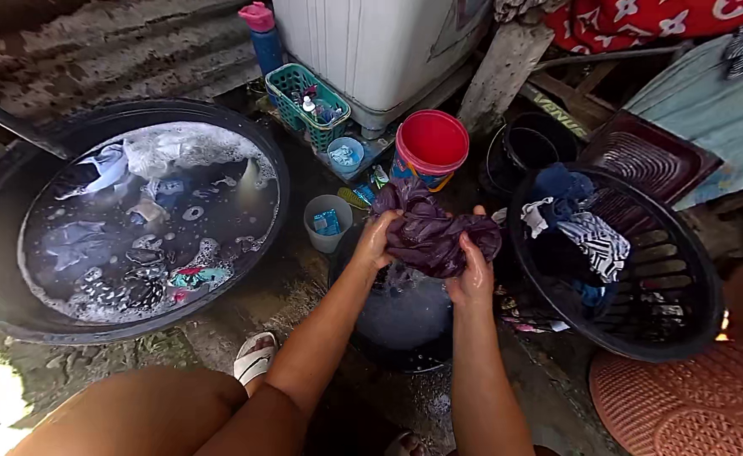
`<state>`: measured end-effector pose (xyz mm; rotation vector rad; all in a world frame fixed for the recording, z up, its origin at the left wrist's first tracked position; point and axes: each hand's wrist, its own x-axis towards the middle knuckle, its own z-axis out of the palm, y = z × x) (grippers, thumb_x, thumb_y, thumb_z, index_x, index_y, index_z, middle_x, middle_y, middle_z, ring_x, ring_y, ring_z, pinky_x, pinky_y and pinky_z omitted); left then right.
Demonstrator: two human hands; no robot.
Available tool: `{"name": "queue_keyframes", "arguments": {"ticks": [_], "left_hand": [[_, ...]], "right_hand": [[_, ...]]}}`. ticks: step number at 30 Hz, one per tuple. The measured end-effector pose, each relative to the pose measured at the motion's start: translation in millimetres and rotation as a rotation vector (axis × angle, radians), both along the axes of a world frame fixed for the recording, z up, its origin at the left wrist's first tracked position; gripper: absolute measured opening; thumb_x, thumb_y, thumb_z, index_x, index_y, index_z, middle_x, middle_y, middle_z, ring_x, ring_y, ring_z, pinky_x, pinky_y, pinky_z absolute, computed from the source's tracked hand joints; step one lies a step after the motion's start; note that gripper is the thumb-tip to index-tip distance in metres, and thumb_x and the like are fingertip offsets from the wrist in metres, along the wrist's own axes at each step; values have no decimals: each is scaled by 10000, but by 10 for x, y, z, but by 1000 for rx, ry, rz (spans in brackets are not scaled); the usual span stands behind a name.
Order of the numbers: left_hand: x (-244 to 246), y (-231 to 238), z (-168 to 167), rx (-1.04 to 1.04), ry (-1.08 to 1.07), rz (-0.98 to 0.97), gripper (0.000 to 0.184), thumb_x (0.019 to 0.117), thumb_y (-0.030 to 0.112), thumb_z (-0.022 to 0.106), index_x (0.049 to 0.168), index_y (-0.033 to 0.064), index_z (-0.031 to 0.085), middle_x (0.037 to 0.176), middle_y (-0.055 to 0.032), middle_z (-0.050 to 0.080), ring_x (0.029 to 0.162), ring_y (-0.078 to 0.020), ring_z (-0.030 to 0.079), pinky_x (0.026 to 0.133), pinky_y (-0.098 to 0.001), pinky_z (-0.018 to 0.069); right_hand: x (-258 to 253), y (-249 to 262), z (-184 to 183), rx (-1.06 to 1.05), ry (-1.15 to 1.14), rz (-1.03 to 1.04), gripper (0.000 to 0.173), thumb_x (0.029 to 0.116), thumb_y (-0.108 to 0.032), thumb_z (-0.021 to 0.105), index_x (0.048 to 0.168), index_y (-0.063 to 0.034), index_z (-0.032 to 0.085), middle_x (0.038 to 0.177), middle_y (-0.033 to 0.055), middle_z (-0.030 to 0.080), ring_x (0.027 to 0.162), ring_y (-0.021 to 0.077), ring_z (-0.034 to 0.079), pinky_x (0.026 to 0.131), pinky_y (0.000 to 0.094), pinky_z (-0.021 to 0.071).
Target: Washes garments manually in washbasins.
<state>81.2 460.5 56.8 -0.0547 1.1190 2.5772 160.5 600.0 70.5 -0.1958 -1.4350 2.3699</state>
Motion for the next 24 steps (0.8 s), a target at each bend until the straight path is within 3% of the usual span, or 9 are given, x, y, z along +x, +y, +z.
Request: {"name": "queue_keyframes", "arguments": {"ticks": [2,4,7,10,14,17,19,21,24], "left_hand": [[-46,0,164,-147,180,54,472,912,71,608,1370,38,499,1115,-72,683,969,-129,681,852,-344,598],[-42,15,287,-253,415,-6,564,880,-24,615,1433,-14,505,1324,-82,644,1158,-102,629,1008,-307,536],[0,57,228,-345,609,-94,446,804,-71,654,1248,-52,609,1164,-47,692,1067,-39,645,969,-256,543],[-31,78,57,-356,783,-261,399,746,-33,678,1141,-85,661,1073,-58,710,1006,-24,644,949,-242,528],[73,121,-173,-176,515,-389,250,799,8,571,1005,94,682,911,85,716,844,17,660,791,-203,566],[140,211,-313,-190,81,-303,185,981,154,448,1003,129,630,816,18,717,718,-63,683,653,-274,589],[3,246,-382,-312,140,-396,430,1067,423,396,1309,103,549,1102,-25,705,971,-108,678,855,-343,585],[-130,225,-569,-585,300,-546,659,1059,533,316,1565,112,337,1476,-64,533,1293,-187,558,1053,-437,501],[-335,104,-1323,-1182,344,-535,521,1086,427,473,1492,106,528,1537,-196,488,1420,-399,454,1142,-636,362]], "right_hand": [[-29,-88,-73,-92,-186,-165,260,1052,-173,498,1294,-96,556,1092,75,694,983,178,693,827,403,607],[-55,-167,-170,-101,-302,-215,273,1066,-220,385,1239,-91,552,1030,72,678,925,172,683,769,404,596],[-38,-209,-327,-132,-353,-149,475,1125,-411,227,1344,-102,513,1107,80,673,998,189,673,833,428,588],[12,-284,-465,-284,-411,-56,577,1097,-527,135,1196,-139,550,906,54,670,817,180,674,702,404,587],[133,-269,-613,-433,-502,102,658,1074,-569,99,1196,-122,566,937,89,688,850,214,686,733,419,593],[133,-54,-547,-300,-563,34,527,1118,-448,202,1322,-95,536,1098,133,675,983,247,671,837,461,574],[104,245,-288,-213,-515,-188,355,1098,-294,316,1238,-64,547,1041,124,657,928,227,658,788,443,564],[215,705,106,-90,-424,-388,241,1038,-221,390,1154,-80,547,944,67,644,833,163,652,716,395,570],[703,1517,915,188,-309,-668,226,1041,-198,439,1179,-67,560,929,32,638,820,113,648,723,352,577]]}}
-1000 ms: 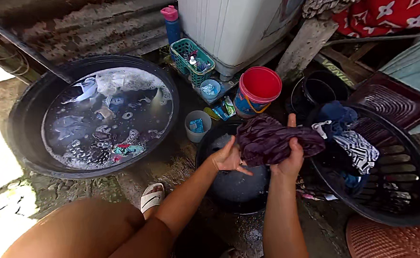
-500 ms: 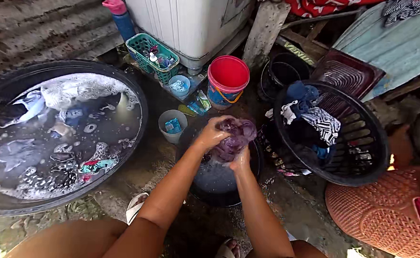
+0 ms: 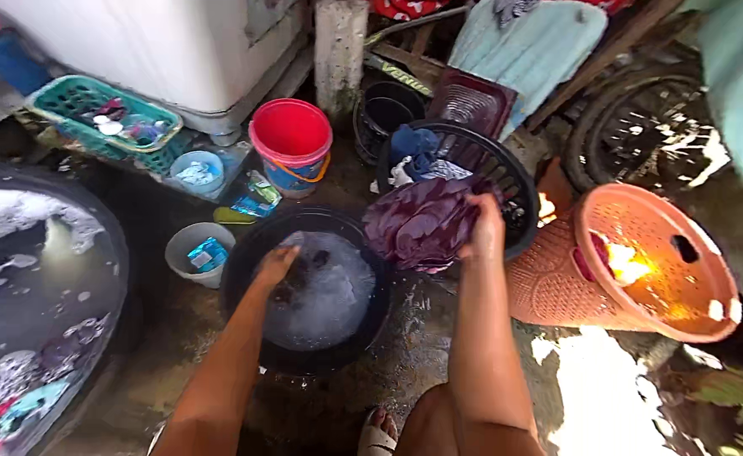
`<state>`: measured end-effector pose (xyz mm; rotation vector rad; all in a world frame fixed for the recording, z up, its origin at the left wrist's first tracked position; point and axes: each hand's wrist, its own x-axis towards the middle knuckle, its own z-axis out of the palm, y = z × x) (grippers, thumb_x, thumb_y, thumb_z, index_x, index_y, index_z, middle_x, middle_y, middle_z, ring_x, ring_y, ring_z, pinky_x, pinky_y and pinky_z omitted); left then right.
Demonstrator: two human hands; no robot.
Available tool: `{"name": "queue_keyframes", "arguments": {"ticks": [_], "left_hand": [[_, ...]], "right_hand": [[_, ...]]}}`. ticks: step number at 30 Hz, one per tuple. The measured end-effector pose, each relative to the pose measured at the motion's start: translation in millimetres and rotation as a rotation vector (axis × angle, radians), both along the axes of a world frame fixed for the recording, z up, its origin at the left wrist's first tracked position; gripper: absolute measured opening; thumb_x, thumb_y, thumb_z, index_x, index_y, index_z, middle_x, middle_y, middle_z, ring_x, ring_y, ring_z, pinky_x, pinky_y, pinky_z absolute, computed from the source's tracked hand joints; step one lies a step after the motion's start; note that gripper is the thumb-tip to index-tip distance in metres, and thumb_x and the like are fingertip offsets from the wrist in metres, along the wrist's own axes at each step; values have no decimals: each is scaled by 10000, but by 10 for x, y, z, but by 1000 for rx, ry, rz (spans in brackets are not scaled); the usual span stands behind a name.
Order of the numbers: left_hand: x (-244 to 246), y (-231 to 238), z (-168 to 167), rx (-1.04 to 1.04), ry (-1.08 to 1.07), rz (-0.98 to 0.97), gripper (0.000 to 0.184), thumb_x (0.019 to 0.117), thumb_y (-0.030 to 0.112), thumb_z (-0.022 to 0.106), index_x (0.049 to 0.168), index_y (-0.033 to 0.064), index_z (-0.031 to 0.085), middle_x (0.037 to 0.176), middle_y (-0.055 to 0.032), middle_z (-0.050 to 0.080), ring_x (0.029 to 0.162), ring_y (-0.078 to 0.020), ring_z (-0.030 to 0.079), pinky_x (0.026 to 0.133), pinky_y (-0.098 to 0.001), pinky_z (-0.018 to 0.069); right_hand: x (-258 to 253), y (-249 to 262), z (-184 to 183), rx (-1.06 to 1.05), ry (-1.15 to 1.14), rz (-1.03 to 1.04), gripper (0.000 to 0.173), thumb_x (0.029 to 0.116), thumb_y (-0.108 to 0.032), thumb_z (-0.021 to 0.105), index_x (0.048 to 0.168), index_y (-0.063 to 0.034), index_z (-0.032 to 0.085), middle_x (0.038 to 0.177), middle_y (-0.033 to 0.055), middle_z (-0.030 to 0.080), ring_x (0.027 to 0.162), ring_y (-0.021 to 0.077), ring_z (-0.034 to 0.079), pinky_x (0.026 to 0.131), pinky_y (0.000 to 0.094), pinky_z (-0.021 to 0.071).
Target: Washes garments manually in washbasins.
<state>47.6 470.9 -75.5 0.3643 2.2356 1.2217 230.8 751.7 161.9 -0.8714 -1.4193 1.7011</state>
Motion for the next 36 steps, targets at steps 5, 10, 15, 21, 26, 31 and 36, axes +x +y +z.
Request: {"name": "queue_keyframes", "arguments": {"ticks": [5,10,15,21,26,31,36], "left_hand": [[544,-34,-518,-690,192,-247,494,992,219,615,1461,85,543,1446,-308,525,1342,-530,486,1054,-733,382],[934,99,-538,-722,-71,-579,535,968,264,674,1434,31,553,1427,-279,557,1360,-471,493,1098,-722,335],[611,342,590,18,-218,-248,386,950,125,696,1287,-49,624,1257,-266,632,1182,-363,600,1025,-571,476],[418,348,2536,366,182,-555,162,949,144,632,1057,40,695,990,-5,696,911,-49,635,861,-323,548],[56,157,3744,356,328,-761,86,985,170,611,918,171,666,788,112,677,713,28,640,652,-164,558],[-298,-186,4142,25,573,-594,144,967,312,673,917,178,689,750,94,657,643,38,597,574,-154,496],[-464,-258,3854,482,554,-764,225,846,89,614,704,263,611,701,183,615,661,67,573,599,-146,502]], "right_hand": [[1274,1264,1119,509,49,-531,300,1011,-177,493,1268,-26,526,1037,40,639,941,109,651,844,352,570],[2207,2208,1245,762,-805,-580,890,962,-467,634,1581,50,259,1618,285,293,1513,356,302,1237,504,261],[1731,1481,1116,770,-750,-17,753,983,-418,616,1597,-105,311,1547,183,457,1368,279,518,1105,462,465],[32,-91,491,754,-272,1016,687,936,-286,698,1531,-56,444,1421,135,603,1255,206,624,1014,380,558],[-803,-546,629,707,100,1146,178,982,-138,630,1092,-3,665,972,-10,687,898,7,636,846,237,539],[-994,-475,1103,529,411,1139,189,1053,-180,406,987,-159,582,923,-74,654,910,44,646,861,300,559],[-982,-722,447,456,8,1465,366,975,-321,622,1224,-54,635,1070,-58,725,995,12,667,912,288,574]]}}
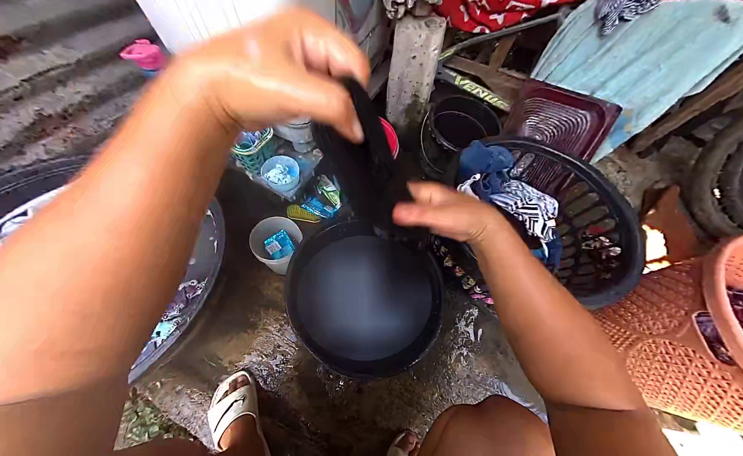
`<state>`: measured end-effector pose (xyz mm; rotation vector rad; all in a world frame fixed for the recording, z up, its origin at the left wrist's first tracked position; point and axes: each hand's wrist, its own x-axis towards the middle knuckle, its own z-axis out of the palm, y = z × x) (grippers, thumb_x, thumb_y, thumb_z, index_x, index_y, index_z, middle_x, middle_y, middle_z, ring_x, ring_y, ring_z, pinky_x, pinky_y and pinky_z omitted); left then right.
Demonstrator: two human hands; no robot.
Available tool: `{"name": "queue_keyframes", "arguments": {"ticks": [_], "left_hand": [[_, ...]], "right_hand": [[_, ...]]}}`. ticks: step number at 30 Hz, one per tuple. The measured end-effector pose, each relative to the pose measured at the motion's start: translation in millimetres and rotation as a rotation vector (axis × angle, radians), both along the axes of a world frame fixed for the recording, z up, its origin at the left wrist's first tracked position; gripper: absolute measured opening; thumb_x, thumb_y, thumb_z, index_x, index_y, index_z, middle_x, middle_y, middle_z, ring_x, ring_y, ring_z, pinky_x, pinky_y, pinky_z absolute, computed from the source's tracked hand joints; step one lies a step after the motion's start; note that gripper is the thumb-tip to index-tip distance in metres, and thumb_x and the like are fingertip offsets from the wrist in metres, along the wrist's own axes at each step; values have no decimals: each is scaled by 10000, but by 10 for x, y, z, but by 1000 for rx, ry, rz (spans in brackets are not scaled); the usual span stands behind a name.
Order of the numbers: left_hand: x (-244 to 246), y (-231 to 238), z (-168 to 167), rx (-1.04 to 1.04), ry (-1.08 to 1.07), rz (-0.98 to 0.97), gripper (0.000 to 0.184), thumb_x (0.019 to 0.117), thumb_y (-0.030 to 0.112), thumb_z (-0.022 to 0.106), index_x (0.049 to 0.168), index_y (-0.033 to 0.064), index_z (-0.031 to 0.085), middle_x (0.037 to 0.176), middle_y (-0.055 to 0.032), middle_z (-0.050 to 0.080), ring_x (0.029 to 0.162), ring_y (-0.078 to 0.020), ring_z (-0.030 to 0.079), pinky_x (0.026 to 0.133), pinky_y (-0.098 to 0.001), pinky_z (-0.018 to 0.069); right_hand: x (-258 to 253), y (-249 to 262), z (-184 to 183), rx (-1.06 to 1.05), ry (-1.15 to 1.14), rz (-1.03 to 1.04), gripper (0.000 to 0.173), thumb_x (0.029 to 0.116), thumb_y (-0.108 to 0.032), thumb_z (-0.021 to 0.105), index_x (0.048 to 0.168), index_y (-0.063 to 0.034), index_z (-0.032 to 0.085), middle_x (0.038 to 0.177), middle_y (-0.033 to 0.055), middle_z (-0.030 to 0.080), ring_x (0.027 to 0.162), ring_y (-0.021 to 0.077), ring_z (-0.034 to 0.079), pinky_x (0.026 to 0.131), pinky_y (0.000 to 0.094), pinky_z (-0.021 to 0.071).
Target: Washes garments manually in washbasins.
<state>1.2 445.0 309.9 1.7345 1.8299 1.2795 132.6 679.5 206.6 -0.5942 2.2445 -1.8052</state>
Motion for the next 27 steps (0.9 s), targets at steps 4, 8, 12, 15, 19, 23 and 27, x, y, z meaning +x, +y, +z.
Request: {"name": "queue_keyframes", "arguments": {"ticks": [4,8,12,15,19,23,27], "left_hand": [[149,-35,-1141,-648,-214,135,264,958,115,659,1175,-34,682,1062,-157,712,989,-243,671,913,-468,542],[326,103,-2974,-1172,-125,142,560,980,306,704,1428,2,558,1388,-270,589,1326,-439,533,1108,-669,367],[832,237,-4210,-1437,-105,117,549,990,327,662,1456,59,551,1446,-266,547,1366,-473,489,1090,-706,372],[1215,271,-4417,-1528,-111,27,453,1025,289,584,1369,-6,596,1413,-275,569,1337,-470,515,1061,-709,385],[1010,178,-4274,-1203,-290,121,426,1067,250,536,1374,-41,582,1421,-289,555,1376,-438,490,1143,-636,343],[666,-91,-4027,-785,-554,399,986,835,135,819,1626,67,235,1643,-273,252,1497,-438,307,1202,-604,286],[960,76,-4009,-636,-606,509,1293,662,269,964,1625,5,143,1670,-272,171,1538,-395,230,1246,-539,228]], "right_hand": [[-134,7,-877,655,-158,-55,427,953,-109,691,1353,18,610,1283,217,664,1211,313,636,1074,531,475],[-142,-116,-2211,1080,-324,-79,429,912,-40,668,1329,-144,668,1393,238,583,1240,484,577,986,724,454],[247,-531,-3202,1039,-677,-1,608,929,-60,660,1509,-176,520,1588,269,376,1452,542,324,1102,750,328],[564,-688,-3457,1007,-806,-18,683,918,-98,715,1550,-130,456,1630,262,303,1459,520,327,1132,700,336],[500,-753,-3288,914,-871,50,621,946,-247,716,1442,59,503,1453,302,517,1368,443,490,1113,649,377],[93,-609,-2274,311,-789,-323,497,1012,-211,631,1426,32,503,1338,271,594,1200,375,601,996,550,493],[237,-706,-919,3,-378,-434,306,1052,-200,571,1292,-14,533,1096,168,678,916,251,689,783,443,588]]}}
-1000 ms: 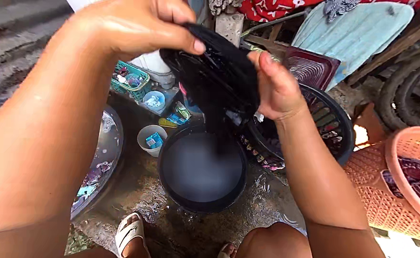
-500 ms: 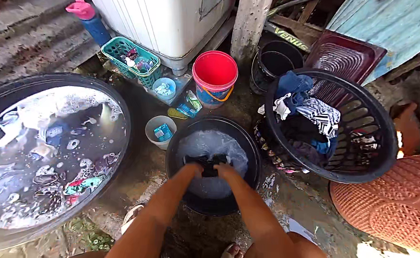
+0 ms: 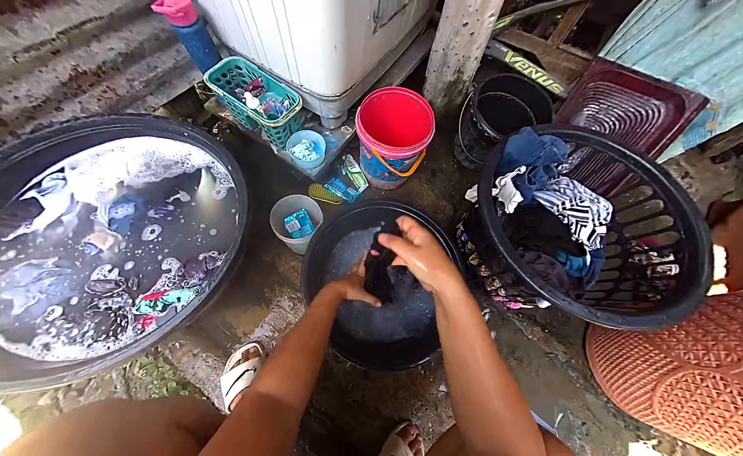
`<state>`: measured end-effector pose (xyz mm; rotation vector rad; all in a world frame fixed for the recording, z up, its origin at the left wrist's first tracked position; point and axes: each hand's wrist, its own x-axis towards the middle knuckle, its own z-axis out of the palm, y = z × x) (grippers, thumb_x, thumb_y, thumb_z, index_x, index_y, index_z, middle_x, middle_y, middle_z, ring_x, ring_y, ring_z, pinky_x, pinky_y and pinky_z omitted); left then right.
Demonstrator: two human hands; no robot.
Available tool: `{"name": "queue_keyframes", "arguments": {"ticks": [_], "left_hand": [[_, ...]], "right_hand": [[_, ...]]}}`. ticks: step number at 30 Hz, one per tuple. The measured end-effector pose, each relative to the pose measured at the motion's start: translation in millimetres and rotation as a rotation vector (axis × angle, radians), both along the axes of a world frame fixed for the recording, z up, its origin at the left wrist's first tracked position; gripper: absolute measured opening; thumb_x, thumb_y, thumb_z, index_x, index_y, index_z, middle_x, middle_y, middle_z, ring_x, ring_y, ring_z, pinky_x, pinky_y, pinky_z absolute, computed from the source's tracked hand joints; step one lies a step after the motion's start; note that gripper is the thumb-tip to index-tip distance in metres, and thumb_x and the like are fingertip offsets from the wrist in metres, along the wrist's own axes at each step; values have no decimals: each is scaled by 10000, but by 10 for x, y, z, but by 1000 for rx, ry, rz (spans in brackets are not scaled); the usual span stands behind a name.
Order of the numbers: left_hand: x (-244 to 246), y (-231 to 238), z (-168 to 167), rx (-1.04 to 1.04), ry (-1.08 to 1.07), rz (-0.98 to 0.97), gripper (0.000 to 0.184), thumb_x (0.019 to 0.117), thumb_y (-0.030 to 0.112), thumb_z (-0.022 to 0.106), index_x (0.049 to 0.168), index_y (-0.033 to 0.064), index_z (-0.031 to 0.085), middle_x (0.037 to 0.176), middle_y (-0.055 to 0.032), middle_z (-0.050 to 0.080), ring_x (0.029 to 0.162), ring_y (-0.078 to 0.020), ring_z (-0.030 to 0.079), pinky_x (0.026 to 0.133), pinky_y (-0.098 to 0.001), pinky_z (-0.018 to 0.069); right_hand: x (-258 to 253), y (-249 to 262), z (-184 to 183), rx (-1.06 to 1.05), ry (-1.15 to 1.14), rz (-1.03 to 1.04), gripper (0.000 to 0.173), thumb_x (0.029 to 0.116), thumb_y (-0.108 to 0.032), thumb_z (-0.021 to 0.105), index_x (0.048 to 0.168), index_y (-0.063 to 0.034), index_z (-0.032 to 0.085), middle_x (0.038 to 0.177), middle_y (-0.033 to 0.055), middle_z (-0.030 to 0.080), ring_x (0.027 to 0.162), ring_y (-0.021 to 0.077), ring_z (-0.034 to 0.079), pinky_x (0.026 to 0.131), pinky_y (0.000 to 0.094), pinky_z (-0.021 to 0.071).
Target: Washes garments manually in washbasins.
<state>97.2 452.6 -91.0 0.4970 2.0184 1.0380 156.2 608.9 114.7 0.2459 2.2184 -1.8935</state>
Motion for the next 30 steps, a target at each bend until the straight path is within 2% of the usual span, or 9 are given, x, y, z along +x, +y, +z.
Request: {"name": "queue_keyframes", "arguments": {"ticks": [6,10,13,15,17,20,24,27,30], "left_hand": [[283,515,440,574,-101,901,557,962,-4,652,1482,13,452,1381,-191,597,1232,-252,609,1041,-446,517],[378,691,1189,949,-336,1084,461,1064,142,505,1504,208,382,1239,-69,635,1011,-168,646,816,-412,572],[448,902,1567,1216,-382,978,401,1078,148,463,1473,212,432,1198,-48,655,1002,-160,655,842,-400,572],[471,1009,1707,1355,-489,955,337,1112,228,372,1436,205,463,1197,-39,660,1060,-168,648,910,-409,556],[479,1032,1724,1451,-596,989,298,1124,249,326,1339,164,515,1133,-42,675,1056,-170,652,934,-402,546],[502,836,1544,1414,-589,970,230,1110,123,312,1225,109,511,1022,-41,682,964,-151,669,881,-367,562],[635,217,984,914,-510,580,618,1023,28,526,1572,88,250,1431,-182,520,1221,-288,591,958,-495,541],[713,119,874,984,-654,326,758,1061,546,266,1645,125,29,1579,-281,356,1317,-457,523,939,-620,522],[457,277,1213,1085,-741,608,988,912,842,34,1446,119,446,1228,-185,657,1061,-321,671,826,-506,578]], "right_hand": [[424,375,680,74,373,-367,471,1034,-476,556,1370,-157,475,1169,17,665,972,153,712,778,397,643],[291,791,-332,411,23,-534,828,947,-646,597,1470,-26,435,1364,283,551,1131,408,648,896,605,569],[214,524,-1015,-87,-197,-432,717,1081,-595,209,1616,-120,265,1622,169,346,1457,349,385,1092,636,394],[200,293,-1051,-553,-49,-498,896,960,-764,-30,1540,-192,344,1459,60,531,1314,209,524,1012,509,498],[160,210,-891,-879,193,-527,984,876,-890,98,1534,-198,334,1417,68,562,1296,218,554,1038,523,499],[98,220,-566,-735,327,-624,624,1077,-578,242,1521,-149,338,1390,88,571,1255,229,591,1017,511,528],[123,137,-226,-151,406,-783,744,951,-146,711,1527,50,284,1425,187,519,1272,173,571,1075,324,498],[123,51,-275,126,613,-507,648,842,-166,779,1311,150,462,1227,193,591,1151,99,582,1013,226,480],[107,44,-421,79,751,-184,778,853,-261,760,1441,120,422,1451,204,521,1336,129,511,1130,264,417]]}}
